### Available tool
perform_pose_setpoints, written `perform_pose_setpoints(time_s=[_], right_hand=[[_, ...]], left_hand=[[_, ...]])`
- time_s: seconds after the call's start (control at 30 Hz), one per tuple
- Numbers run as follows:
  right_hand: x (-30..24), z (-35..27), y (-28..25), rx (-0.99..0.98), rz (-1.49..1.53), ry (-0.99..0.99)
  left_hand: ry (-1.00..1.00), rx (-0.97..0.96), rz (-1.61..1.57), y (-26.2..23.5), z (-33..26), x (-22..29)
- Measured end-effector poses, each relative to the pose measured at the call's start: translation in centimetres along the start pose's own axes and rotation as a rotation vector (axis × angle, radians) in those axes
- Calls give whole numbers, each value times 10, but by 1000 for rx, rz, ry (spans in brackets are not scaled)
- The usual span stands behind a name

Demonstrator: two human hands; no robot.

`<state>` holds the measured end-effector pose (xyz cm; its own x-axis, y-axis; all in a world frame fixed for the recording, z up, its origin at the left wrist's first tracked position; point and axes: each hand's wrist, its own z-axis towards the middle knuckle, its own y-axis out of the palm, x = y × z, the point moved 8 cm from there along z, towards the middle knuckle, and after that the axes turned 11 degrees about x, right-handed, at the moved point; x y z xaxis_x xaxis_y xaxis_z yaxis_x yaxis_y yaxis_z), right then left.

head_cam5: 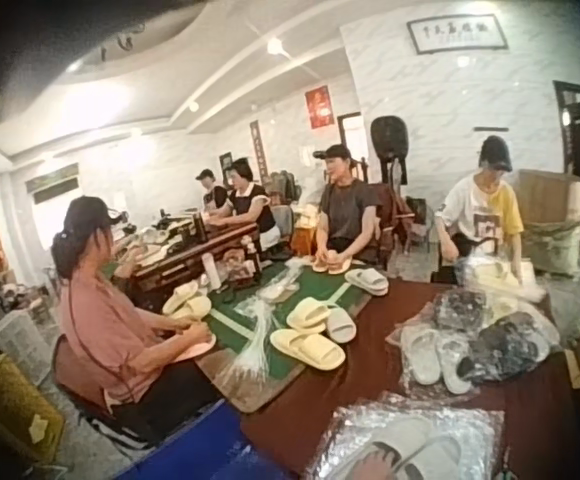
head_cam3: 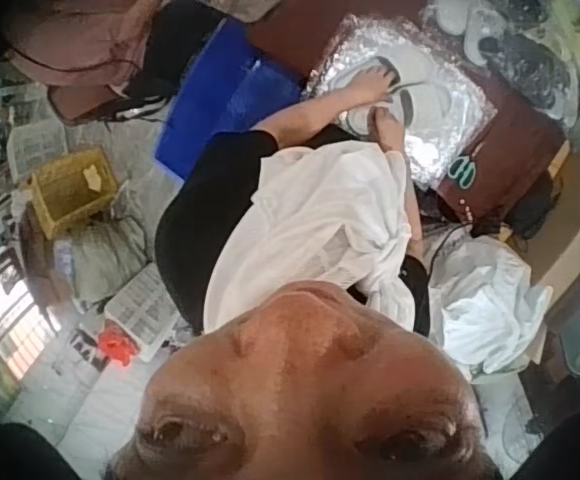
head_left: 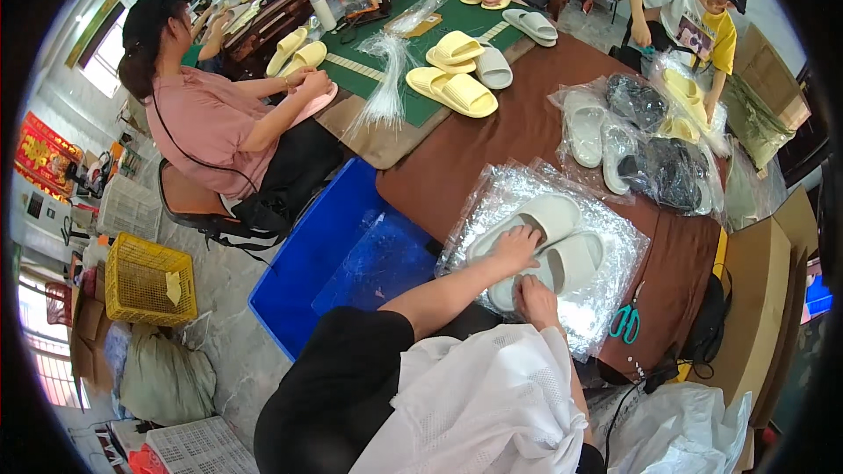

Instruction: The person trims slippers using scissors and packs the slippers into plastic bags by hand.

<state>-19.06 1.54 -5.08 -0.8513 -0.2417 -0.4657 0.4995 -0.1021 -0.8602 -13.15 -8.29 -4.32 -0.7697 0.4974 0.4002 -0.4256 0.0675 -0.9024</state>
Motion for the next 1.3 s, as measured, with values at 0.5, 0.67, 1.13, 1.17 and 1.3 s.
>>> perform_pose_setpoints(time_s=[0.5, 0.67, 1.13, 1.17, 1.3], right_hand=[[9, -18, -24, 129, 227, -8], [55, -39, -54, 481, 651, 460], [235, -348, -127, 1863, 1041, 1162], [244, -357, -118, 1925, 1165, 1179], [263, -357, -103, 1888, 1083, 1302]], left_hand=[[4, -81, -41, 19, 3, 11], [73, -26, -99, 51, 9, -31], [150, -27, -57, 25, 9, 2], [152, -30, -54, 27, 9, 3], [144, -17, -48, 21, 8, -6]])
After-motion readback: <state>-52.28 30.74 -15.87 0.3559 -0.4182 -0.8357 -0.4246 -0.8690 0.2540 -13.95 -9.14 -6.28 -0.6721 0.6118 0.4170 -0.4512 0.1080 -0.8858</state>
